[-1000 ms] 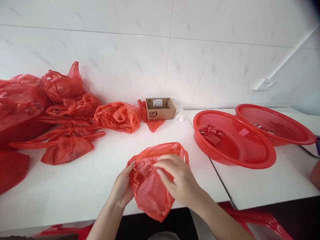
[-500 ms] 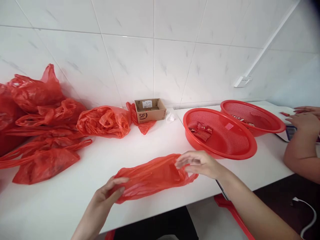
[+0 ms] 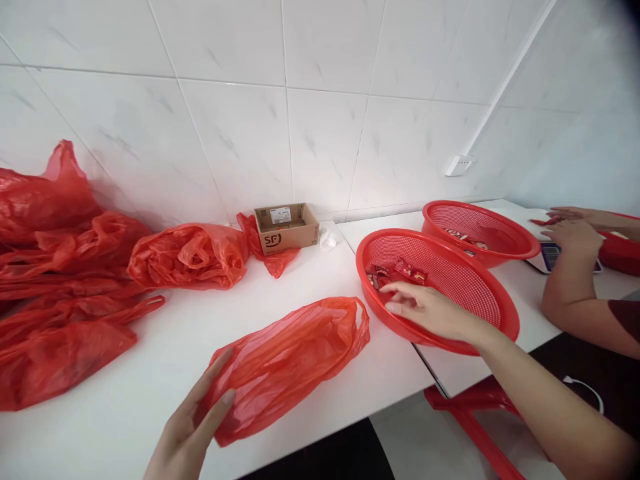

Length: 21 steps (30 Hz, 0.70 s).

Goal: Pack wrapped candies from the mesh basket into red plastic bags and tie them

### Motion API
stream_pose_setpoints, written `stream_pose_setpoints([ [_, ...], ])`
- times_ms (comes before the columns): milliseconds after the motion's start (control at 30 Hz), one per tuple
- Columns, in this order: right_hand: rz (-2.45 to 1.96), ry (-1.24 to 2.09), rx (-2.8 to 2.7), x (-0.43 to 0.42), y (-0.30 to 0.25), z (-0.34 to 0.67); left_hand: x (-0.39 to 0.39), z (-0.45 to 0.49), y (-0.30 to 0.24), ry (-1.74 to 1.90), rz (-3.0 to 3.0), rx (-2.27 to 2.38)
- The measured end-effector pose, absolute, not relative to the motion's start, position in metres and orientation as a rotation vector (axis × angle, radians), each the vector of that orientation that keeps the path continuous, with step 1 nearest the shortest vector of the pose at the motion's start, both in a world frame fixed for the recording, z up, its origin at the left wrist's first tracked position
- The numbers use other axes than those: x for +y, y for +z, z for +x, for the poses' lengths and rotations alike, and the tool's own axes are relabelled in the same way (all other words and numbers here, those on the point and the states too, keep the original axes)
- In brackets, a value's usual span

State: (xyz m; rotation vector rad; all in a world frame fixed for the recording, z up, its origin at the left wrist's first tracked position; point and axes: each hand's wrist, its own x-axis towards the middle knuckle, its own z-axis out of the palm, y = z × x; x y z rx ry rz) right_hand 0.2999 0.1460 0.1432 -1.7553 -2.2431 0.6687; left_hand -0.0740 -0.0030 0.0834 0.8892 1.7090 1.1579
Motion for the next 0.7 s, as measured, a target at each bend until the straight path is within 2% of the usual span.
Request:
stream_pose_setpoints([
  [67, -1.800, 0.634, -2.269, 0.168, 0.141, 0.307, -0.004, -0.075, 0.082, 1.199, 0.836, 1.640],
  [200, -2.175, 0.459, -2.437, 0.212, 0.114, 0.323, -0.010, -0.076, 0.081, 1.244, 0.734, 1.482],
  [400, -2.259, 0.568, -2.403, 0.220, 0.090, 0.323, -0.015, -0.075, 0.078, 1.269, 0.573, 1.445],
  [533, -2.112, 0.927, -2.227, 0.211, 0.114, 0.329, -0.015, -0.072, 0.077, 1.283, 0.590, 1.458],
  [700, -1.254, 1.611, -1.485, 0.183, 0.156, 0.321, -0.010, -0.065, 0.080, 1.343, 0.530, 1.444],
])
